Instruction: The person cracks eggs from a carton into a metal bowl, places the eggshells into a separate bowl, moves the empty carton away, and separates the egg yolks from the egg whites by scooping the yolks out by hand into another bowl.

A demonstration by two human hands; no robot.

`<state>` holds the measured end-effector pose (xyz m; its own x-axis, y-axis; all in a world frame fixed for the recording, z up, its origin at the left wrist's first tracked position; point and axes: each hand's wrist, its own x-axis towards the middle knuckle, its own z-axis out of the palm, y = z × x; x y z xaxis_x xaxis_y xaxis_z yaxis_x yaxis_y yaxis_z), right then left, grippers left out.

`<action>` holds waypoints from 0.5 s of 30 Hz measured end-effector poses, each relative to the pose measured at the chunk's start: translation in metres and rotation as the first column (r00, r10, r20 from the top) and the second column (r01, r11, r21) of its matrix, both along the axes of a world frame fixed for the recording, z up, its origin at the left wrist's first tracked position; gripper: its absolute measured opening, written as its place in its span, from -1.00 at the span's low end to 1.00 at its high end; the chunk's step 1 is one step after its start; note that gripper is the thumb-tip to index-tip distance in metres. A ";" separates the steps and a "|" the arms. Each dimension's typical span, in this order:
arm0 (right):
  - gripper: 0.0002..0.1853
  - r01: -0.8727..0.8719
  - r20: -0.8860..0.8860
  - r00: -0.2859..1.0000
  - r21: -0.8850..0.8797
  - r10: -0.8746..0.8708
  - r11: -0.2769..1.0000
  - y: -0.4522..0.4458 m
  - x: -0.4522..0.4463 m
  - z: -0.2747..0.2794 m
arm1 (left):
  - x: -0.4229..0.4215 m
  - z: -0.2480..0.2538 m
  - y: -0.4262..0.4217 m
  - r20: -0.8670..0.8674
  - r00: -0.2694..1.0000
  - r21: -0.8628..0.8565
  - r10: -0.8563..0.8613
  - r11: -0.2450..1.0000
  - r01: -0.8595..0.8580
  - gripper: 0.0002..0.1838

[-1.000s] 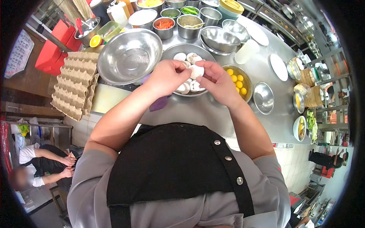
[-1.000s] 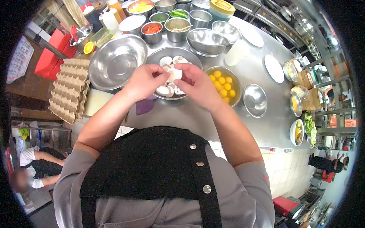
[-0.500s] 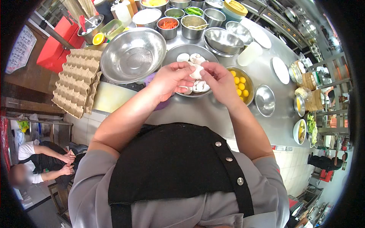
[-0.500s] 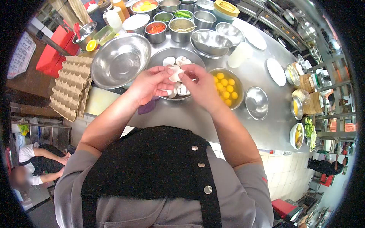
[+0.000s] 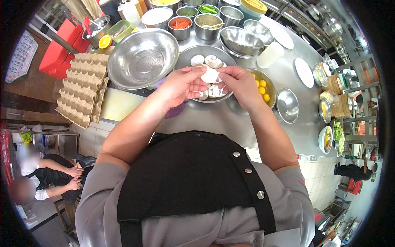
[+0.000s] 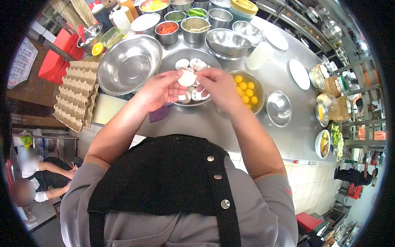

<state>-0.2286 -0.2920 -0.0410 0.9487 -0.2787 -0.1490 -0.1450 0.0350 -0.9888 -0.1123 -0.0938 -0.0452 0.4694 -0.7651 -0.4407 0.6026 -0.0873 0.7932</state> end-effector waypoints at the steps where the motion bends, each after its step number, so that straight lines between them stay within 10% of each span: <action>1: -0.80 0.011 -0.008 1.000 -0.004 -0.011 1.000 -0.001 0.001 -0.001 | 0.001 -0.003 0.001 -0.025 1.000 -0.013 -0.011 1.000 0.011 -0.55; 6: -0.77 0.017 -0.016 1.000 -0.335 -0.024 0.942 -0.009 0.003 -0.004 | 0.005 -0.006 0.007 -0.104 0.994 -0.052 -0.036 0.998 0.031 -0.57; 9: -0.70 0.198 0.290 0.928 -0.916 0.234 0.349 -0.018 0.009 -0.014 | 0.009 -0.005 0.010 -0.110 0.992 -0.044 -0.061 0.997 0.056 -0.56; 15: -0.51 -0.237 0.044 0.949 -0.552 0.311 0.800 0.003 -0.005 0.038 | 0.011 -0.010 0.008 -0.150 0.986 -0.086 -0.076 0.994 0.064 -0.63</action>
<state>-0.2334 -0.2892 -0.0030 0.9974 -0.0042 0.0713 0.0585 -0.5246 -0.8494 -0.1015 -0.0853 -0.0552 0.3453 -0.8294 -0.4391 0.7121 -0.0732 0.6983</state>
